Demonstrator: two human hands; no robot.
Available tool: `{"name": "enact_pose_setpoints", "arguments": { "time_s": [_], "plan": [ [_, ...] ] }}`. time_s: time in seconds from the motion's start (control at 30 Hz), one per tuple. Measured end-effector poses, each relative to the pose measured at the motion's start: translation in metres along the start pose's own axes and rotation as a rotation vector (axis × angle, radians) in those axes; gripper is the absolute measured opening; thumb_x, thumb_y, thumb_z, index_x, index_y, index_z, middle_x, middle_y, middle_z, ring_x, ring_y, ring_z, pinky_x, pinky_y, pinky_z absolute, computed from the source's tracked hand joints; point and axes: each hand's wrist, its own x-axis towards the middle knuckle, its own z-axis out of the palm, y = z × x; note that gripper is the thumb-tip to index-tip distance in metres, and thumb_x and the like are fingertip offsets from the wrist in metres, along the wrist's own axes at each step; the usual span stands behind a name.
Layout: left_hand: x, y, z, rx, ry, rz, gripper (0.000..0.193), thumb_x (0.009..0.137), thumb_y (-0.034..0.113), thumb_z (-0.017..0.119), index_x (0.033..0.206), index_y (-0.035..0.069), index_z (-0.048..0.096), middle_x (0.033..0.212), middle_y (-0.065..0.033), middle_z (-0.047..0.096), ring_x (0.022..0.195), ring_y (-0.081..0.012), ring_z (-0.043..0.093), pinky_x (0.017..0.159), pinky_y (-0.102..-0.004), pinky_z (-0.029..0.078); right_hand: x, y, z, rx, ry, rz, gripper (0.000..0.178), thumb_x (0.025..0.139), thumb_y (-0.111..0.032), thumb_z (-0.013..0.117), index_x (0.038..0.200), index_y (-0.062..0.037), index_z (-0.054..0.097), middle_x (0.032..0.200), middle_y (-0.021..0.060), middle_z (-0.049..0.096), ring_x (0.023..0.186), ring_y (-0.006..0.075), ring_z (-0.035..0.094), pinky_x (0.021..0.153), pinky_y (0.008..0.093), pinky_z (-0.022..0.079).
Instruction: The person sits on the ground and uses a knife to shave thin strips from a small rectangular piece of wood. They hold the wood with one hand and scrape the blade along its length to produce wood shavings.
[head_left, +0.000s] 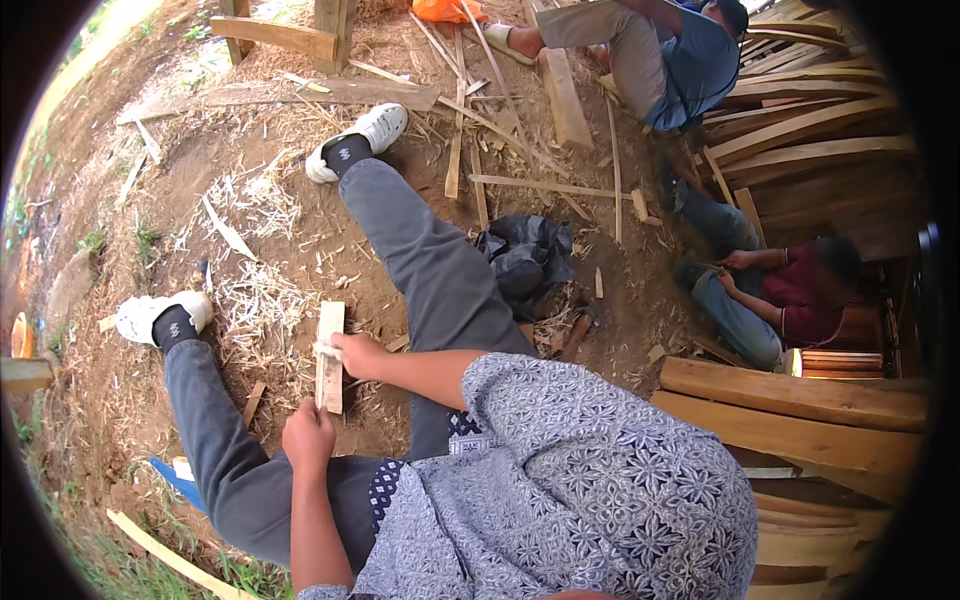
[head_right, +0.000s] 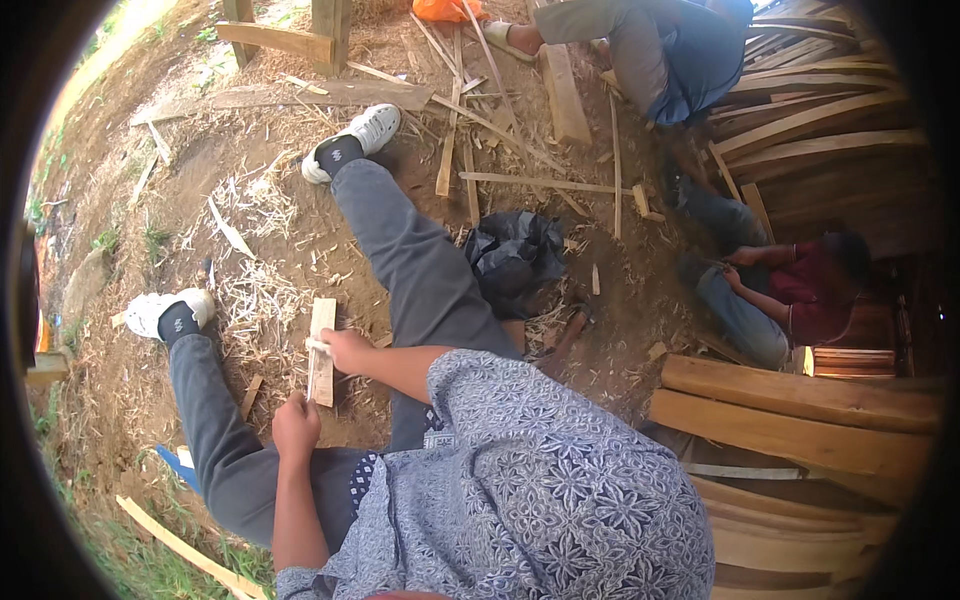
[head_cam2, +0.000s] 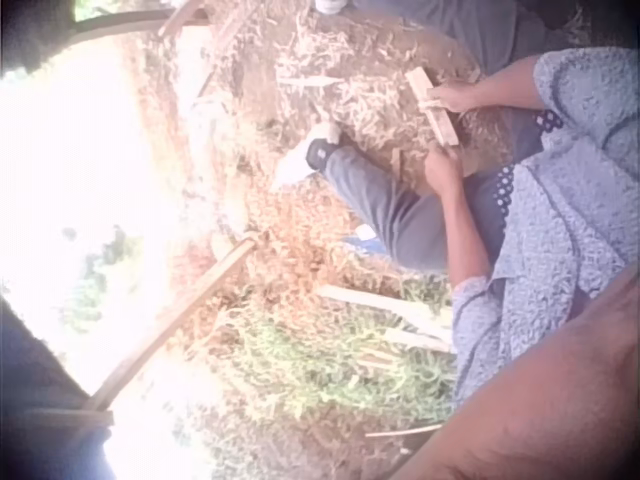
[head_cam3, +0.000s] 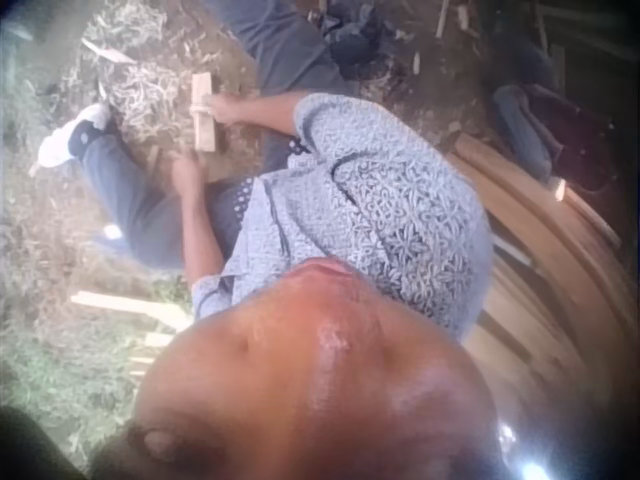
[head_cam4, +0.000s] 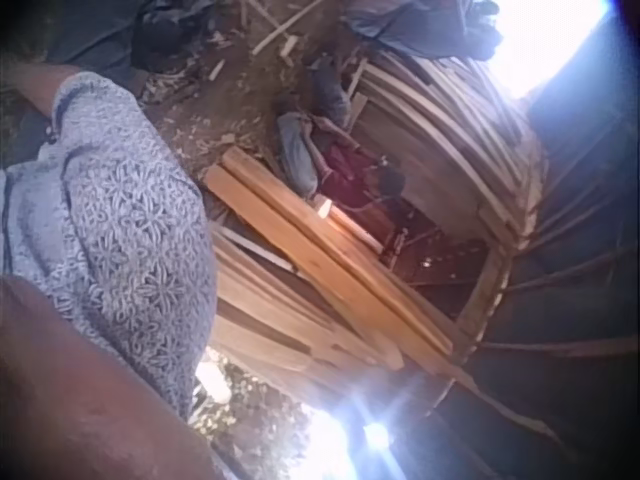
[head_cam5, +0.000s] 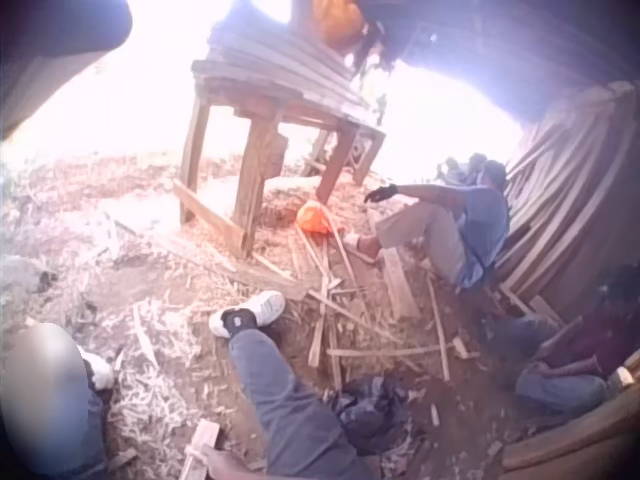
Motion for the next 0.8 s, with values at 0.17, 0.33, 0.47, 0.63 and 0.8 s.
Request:
{"name": "enact_pose_setpoints", "arguments": {
  "time_s": [0.17,0.33,0.47,0.63,0.8],
  "plan": [
    [0.003,0.003,0.002,-0.058,-0.039,0.011,0.023,0.093,0.022,0.066,0.083,0.003,0.061,0.075,-0.0227,0.068,0.076,-0.0458,0.067,0.068,-0.0546,0.052,-0.01,0.017,0.011,-0.016,-0.023,-0.268,0.018,0.099,-0.015,0.06,0.116,-0.0094,0.06,0.101,0.0269,0.069,0.095,0.0471,0.067,0.081,0.0535,0.052],
    [0.002,0.0,-0.001,-0.145,-0.03,-0.034,0.024,0.093,0.02,0.065,0.081,0.001,0.059,0.075,-0.0234,0.067,0.076,-0.0461,0.067,0.068,-0.0539,0.05,-0.008,0.007,0.008,-0.003,0.026,-0.24,0.022,0.097,-0.012,0.059,0.12,-0.0099,0.06,0.098,0.0244,0.07,0.093,0.0437,0.069,0.079,0.0508,0.054],
    [0.004,0.0,0.004,-0.121,-0.058,-0.018,0.025,0.093,0.021,0.065,0.081,0.0,0.06,0.075,-0.0239,0.067,0.077,-0.0464,0.066,0.069,-0.0541,0.051,0.008,0.025,0.006,0.019,0.025,-0.187,0.019,0.097,-0.013,0.06,0.116,-0.009,0.059,0.1,0.0242,0.069,0.094,0.0423,0.069,0.082,0.0508,0.052],
    [0.003,-0.01,0.01,-0.123,-0.019,-0.003,0.025,0.094,0.022,0.064,0.083,0.0,0.065,0.077,-0.0252,0.068,0.078,-0.0457,0.067,0.07,-0.0546,0.051,-0.009,0.001,0.018,-0.045,-0.046,-0.324,0.021,0.097,-0.014,0.062,0.116,-0.0086,0.058,0.097,0.0217,0.07,0.095,0.0422,0.069,0.078,0.0504,0.053],
    [0.004,0.007,0.0,-0.083,-0.066,-0.025,0.028,0.095,0.024,0.063,0.081,0.0,0.069,0.08,-0.0253,0.069,0.077,-0.0456,0.067,0.07,-0.0543,0.052,0.021,0.026,-0.006,-0.101,0.038,-0.037,0.022,0.098,-0.017,0.062,0.12,-0.0122,0.06,0.1,0.0251,0.069,0.098,0.0458,0.067,0.084,0.053,0.051]
  ]
}}
